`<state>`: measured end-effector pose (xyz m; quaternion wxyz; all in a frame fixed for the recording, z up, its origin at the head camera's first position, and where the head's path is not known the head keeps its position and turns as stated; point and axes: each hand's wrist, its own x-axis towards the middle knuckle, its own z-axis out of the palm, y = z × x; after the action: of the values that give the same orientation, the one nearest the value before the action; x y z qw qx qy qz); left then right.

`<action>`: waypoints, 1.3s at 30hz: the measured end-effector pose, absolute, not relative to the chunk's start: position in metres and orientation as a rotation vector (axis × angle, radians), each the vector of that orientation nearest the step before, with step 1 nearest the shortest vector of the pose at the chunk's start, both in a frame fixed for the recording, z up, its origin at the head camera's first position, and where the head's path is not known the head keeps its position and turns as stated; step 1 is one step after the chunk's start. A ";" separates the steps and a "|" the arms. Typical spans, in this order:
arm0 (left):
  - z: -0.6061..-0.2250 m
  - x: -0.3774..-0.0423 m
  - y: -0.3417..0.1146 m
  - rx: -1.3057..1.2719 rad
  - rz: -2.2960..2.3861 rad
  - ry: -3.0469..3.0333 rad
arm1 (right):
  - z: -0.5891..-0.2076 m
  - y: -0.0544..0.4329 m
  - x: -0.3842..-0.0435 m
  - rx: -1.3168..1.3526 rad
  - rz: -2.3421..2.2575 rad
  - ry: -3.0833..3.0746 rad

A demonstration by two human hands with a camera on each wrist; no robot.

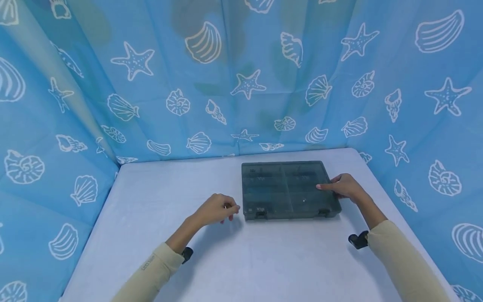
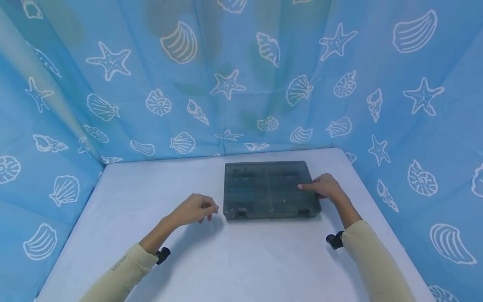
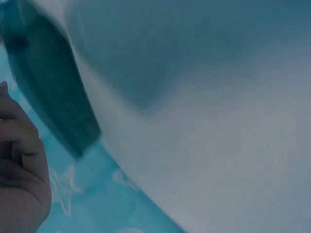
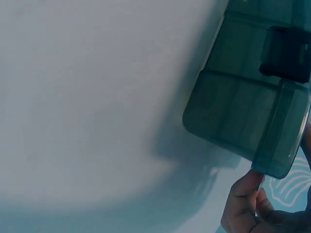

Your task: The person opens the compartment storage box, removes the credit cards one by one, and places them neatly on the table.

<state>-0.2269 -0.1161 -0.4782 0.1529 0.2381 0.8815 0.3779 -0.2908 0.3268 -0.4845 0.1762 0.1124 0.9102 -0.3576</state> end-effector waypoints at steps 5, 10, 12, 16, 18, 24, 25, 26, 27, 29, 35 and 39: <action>-0.498 -0.211 -0.071 0.560 1.268 2.234 | -0.484 0.323 -0.299 0.361 -1.017 2.562; -0.518 -0.198 -0.039 0.208 1.563 1.915 | -0.487 0.321 -0.301 0.392 -1.035 2.547; -0.525 -0.196 -0.031 0.058 1.675 1.808 | -0.487 0.320 -0.301 0.391 -1.041 2.547; -0.532 -0.193 -0.019 -0.158 1.889 1.590 | -0.486 0.320 -0.300 0.386 -1.043 2.546; -0.534 -0.192 -0.014 -0.200 1.993 1.492 | -0.486 0.321 -0.299 0.381 -1.045 2.547; -0.540 -0.189 0.001 -0.180 2.241 1.271 | -0.484 0.323 -0.298 0.368 -1.055 2.553; -0.541 -0.189 0.003 -0.181 2.262 1.249 | -0.484 0.323 -0.298 0.366 -1.053 2.553; -0.541 -0.189 0.004 -0.181 2.277 1.239 | -0.485 0.323 -0.298 0.362 -1.054 2.552; -0.542 -0.189 0.005 -0.186 2.287 1.237 | -0.485 0.323 -0.299 0.356 -1.054 2.551; -0.542 -0.188 0.006 -0.204 2.299 1.237 | -0.485 0.323 -0.299 0.353 -1.059 2.545; -0.543 -0.190 0.009 -0.253 2.329 1.241 | -0.487 0.325 -0.300 0.334 -1.076 2.530; -0.544 -0.188 0.013 -0.282 2.373 1.243 | -0.490 0.326 -0.302 0.337 -1.076 2.521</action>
<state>-0.1883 0.0126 -0.5439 0.2219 -0.1021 0.4500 0.8590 -0.3020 0.3264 -0.4899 0.1891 0.1198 0.8964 -0.3826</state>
